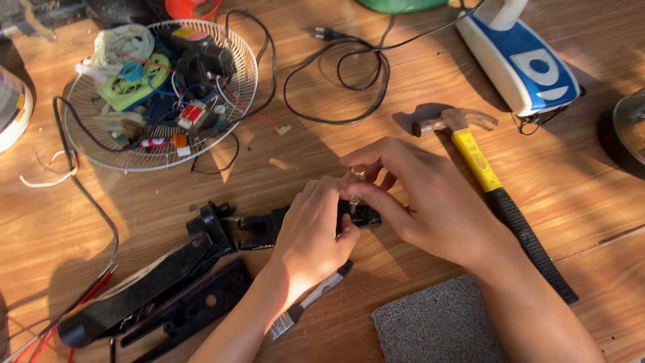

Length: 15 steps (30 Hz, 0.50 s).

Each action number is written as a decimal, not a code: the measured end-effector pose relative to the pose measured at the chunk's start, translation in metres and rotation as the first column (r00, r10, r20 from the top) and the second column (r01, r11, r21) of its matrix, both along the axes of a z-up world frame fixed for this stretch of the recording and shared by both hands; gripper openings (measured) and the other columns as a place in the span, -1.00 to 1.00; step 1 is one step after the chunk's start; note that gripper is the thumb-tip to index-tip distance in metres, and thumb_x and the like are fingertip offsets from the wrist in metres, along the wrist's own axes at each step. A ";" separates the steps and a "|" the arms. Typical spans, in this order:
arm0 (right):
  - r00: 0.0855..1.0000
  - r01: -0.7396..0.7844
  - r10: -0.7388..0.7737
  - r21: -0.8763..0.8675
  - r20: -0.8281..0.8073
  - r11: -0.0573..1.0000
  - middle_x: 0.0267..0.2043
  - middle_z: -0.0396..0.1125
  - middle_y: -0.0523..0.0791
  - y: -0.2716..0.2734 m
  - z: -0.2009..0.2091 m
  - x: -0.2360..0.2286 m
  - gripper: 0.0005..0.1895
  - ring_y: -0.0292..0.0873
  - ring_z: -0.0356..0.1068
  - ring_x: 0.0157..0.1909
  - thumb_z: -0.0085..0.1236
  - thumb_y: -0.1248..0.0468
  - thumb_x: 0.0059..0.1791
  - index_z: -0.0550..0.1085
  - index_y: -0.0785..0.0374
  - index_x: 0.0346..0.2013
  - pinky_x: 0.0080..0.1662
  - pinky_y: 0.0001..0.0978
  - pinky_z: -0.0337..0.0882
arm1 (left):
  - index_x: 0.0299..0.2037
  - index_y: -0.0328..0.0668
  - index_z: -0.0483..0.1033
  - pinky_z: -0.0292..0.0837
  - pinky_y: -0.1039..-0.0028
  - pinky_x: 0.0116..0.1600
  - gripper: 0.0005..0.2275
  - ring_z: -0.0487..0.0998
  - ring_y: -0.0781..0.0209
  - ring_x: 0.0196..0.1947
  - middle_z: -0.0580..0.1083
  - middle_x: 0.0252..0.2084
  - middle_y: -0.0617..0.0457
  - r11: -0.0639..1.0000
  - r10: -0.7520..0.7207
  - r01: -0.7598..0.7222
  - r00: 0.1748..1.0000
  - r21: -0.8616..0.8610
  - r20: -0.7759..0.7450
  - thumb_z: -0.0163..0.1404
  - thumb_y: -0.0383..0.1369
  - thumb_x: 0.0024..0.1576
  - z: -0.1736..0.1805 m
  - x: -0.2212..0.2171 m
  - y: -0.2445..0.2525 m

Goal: Reassembling a black plastic housing by inserting internal components and fastening screws with a screwdriver.

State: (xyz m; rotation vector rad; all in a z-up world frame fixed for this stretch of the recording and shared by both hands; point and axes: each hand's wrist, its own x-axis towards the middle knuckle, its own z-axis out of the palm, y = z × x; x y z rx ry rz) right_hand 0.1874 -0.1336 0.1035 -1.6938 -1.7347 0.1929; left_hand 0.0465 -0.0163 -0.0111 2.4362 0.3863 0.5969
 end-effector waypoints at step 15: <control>0.975 0.135 -0.150 0.097 0.166 0.986 -0.29 0.38 -0.09 -0.005 -0.017 -0.009 -0.66 -0.17 0.40 -0.29 0.34 0.17 0.04 0.38 0.33 -0.16 -0.24 -0.35 0.40 | -0.09 -0.06 0.42 0.38 0.19 -0.10 -0.75 0.49 0.09 -0.10 0.56 -0.12 0.14 0.950 0.150 -0.171 0.984 -0.262 -0.098 -0.37 -0.32 0.26 0.021 -0.014 -0.004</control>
